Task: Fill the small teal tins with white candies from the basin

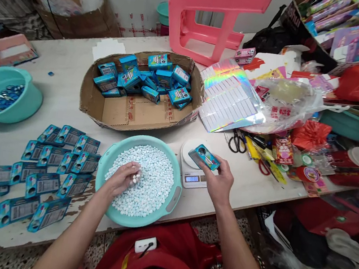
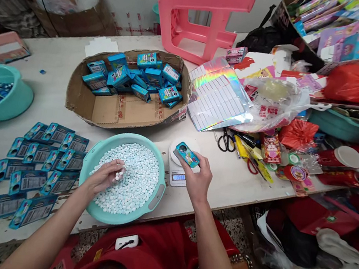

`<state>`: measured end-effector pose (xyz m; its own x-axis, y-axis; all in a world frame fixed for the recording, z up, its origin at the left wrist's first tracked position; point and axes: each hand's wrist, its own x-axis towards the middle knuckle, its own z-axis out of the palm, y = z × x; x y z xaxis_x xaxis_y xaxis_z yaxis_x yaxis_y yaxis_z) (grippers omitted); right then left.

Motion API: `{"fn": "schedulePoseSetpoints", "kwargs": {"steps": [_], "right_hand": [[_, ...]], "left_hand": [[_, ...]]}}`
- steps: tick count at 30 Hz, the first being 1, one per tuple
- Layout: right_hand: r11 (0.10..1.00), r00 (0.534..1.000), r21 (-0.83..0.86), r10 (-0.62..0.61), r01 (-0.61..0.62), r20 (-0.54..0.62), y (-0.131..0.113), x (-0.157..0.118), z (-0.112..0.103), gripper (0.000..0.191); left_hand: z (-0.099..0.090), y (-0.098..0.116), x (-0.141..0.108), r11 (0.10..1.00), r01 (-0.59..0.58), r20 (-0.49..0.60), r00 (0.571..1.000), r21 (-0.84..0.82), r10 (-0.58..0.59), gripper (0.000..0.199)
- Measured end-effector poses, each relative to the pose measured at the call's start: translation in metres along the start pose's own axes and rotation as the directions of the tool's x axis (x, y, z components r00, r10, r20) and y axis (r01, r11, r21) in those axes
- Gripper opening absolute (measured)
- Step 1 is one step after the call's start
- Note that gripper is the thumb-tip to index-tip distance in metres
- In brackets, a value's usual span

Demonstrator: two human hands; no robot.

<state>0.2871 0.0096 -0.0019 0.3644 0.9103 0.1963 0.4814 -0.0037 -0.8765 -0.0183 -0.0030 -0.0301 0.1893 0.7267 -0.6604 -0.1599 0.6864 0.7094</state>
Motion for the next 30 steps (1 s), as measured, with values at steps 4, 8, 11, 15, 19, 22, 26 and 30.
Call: {"fn": "schedulePoseSetpoints", "kwargs": {"steps": [4, 8, 11, 15, 19, 22, 26, 30], "right_hand": [[0.996, 0.984, 0.081, -0.06, 0.047, 0.168, -0.044, -0.027, 0.002, 0.033], [0.993, 0.941, 0.098, -0.097, 0.069, 0.324, -0.061, -0.058, 0.021, 0.035], [0.994, 0.903, 0.049, -0.109, 0.098, 0.416, -0.065, -0.081, 0.041, 0.035], [0.988, 0.854, -0.029, -0.118, 0.154, 0.507, -0.073, -0.1, 0.064, 0.035], [0.979, 0.844, -0.078, -0.119, 0.186, 0.523, -0.082, -0.106, 0.074, 0.036], [0.978, 0.849, -0.09, -0.118, 0.19, 0.514, -0.085, -0.105, 0.077, 0.036], [0.978, 0.848, -0.081, -0.122, 0.19, 0.516, -0.085, -0.103, 0.079, 0.035], [0.98, 0.84, -0.043, -0.142, 0.192, 0.524, -0.087, -0.102, 0.081, 0.032]], "left_hand": [[0.005, 0.008, -0.005, 0.963, 0.139, 0.128, 0.985, -0.233, -0.111, 0.031], [0.021, 0.032, -0.023, 0.963, 0.002, 0.04, 0.999, -0.269, 0.009, 0.033], [0.04, 0.05, -0.042, 0.924, -0.268, -0.123, 0.962, -0.272, 0.243, 0.034], [0.062, 0.049, -0.054, 0.826, -0.525, -0.228, 0.846, -0.206, 0.481, 0.031], [0.068, 0.034, -0.052, 0.758, -0.64, -0.315, 0.751, -0.129, 0.581, 0.027], [0.065, 0.031, -0.051, 0.736, -0.656, -0.354, 0.737, -0.169, 0.576, 0.026], [0.048, 0.037, -0.055, 0.701, -0.692, -0.354, 0.708, -0.174, 0.611, 0.025], [0.017, 0.04, -0.067, 0.732, -0.655, -0.13, 0.722, 0.187, 0.68, 0.017]]}}
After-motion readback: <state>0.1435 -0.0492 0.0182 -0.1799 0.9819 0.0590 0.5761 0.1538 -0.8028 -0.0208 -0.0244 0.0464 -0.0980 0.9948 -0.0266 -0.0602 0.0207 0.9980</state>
